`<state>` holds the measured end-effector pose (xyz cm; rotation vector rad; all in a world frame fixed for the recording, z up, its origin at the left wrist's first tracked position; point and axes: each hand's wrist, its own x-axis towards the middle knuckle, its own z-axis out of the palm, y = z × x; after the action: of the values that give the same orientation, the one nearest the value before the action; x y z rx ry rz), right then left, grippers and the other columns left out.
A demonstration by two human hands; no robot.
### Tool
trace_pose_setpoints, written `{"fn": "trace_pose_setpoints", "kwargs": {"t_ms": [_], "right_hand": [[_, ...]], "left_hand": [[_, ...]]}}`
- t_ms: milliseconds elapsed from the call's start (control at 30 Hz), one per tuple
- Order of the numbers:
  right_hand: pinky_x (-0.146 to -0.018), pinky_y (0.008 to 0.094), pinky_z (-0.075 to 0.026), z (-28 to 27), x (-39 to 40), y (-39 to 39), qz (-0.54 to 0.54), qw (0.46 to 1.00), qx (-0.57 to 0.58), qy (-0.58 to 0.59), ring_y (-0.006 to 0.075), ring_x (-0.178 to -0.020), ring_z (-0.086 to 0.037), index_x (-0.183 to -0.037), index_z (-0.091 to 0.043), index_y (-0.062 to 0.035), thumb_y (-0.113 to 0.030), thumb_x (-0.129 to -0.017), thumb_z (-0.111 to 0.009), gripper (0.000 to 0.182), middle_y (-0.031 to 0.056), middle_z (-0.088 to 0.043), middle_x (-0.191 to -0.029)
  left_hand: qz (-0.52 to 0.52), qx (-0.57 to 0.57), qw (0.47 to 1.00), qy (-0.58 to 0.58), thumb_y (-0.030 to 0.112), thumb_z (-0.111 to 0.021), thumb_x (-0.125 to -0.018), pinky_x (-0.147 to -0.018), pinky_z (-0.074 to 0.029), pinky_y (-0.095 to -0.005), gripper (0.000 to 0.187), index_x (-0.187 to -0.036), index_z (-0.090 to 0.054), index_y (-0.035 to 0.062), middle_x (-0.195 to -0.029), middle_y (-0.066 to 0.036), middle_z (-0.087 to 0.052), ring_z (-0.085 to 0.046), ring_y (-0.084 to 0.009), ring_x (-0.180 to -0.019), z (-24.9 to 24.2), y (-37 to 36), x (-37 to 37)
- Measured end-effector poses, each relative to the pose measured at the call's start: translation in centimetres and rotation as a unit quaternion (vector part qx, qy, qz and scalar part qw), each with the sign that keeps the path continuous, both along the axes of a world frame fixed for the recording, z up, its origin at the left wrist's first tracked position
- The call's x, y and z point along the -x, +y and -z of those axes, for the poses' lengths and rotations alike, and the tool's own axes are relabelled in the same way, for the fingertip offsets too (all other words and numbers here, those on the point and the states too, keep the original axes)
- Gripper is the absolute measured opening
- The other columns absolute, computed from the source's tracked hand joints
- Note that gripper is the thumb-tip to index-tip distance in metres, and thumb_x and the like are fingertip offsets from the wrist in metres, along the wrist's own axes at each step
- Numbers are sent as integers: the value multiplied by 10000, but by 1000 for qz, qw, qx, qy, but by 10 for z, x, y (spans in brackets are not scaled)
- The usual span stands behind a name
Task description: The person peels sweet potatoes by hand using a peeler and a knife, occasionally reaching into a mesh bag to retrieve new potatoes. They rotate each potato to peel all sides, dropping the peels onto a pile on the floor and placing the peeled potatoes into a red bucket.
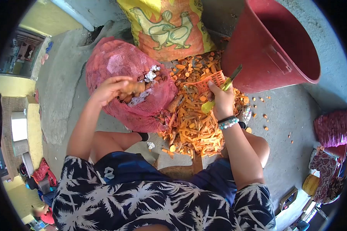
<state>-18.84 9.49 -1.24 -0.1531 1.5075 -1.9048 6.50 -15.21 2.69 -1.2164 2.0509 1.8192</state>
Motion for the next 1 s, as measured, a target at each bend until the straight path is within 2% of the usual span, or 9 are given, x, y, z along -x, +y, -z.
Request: {"fn": "trace_pose_setpoints", "kwargs": {"t_ms": [100,167,233,400,567,767,833,900,1000], "right_hand": [[-410,220,-371,-7,-4,8,11,1000,23,-4,78,-487,-482,-944,-460,-74,5,-793,-607,224,9,-552,-704],[-416,218,-376,-13,-8,16,36,997,53,38,70,-504,-486,-955,-465,-66,-1,-790,-613,231,6,-553,-712],[-426,204,-394,-19,-15,25,18,995,77,61,66,-524,-497,-1005,-457,-63,-6,-788,-617,275,13,-565,-731],[-412,181,-397,-44,-59,43,-48,991,94,84,51,-504,-504,-1068,-460,-32,-31,-794,-635,325,19,-591,-755],[-409,178,-390,-44,-74,40,-55,987,103,106,46,-500,-492,-1072,-464,-24,-7,-786,-634,333,8,-579,-740],[-429,211,-439,-49,-50,20,-24,988,49,143,98,-507,-529,-1047,-479,-26,30,-761,-628,328,55,-605,-783],[-419,210,-430,-31,-6,10,91,975,4,204,87,-492,-511,-980,-481,-36,2,-778,-623,250,44,-590,-748],[-417,198,-407,-16,24,13,124,977,107,135,79,-482,-489,-905,-473,-51,5,-781,-612,194,20,-561,-688],[-409,197,-398,-51,-19,17,56,985,33,162,73,-464,-478,-947,-466,-36,13,-796,-590,201,22,-569,-702]], "left_hand": [[-177,-295,880,328,129,-588,-808,-782,-508,-368,429,-1199,-448,21,-949,-120,-592,-605,-251,-840,-19,65,7],[-97,-335,878,329,280,-552,-844,-791,-493,-378,434,-1194,-445,48,-958,-94,-571,-584,-243,-868,2,104,17],[-188,-419,828,322,325,-539,-862,-732,-488,-394,424,-1178,-452,56,-879,-101,-572,-580,-257,-838,28,133,31],[-298,-365,830,296,566,-330,-888,-818,-461,-385,614,-1238,-399,67,-1123,-77,-513,-532,-210,-1007,8,174,59],[-317,-331,833,309,587,-269,-888,-979,-352,-452,680,-1310,-304,55,-1295,-99,-404,-416,-267,-1192,-10,189,68],[-222,-255,907,253,638,-216,-868,-793,-483,-362,726,-1255,-399,52,-1104,-98,-547,-560,-206,-989,9,178,64],[-164,-209,939,217,693,-236,-824,-495,-409,-251,727,-1066,-553,86,-712,-6,-552,-499,-109,-581,0,176,65],[-189,-249,925,214,681,-241,-832,-514,-421,-261,709,-1095,-530,89,-762,-17,-551,-505,-117,-601,10,173,66],[-232,-325,892,211,661,-224,-852,-632,-476,-335,697,-1204,-435,98,-980,-74,-532,-543,-170,-762,19,164,66]]}}
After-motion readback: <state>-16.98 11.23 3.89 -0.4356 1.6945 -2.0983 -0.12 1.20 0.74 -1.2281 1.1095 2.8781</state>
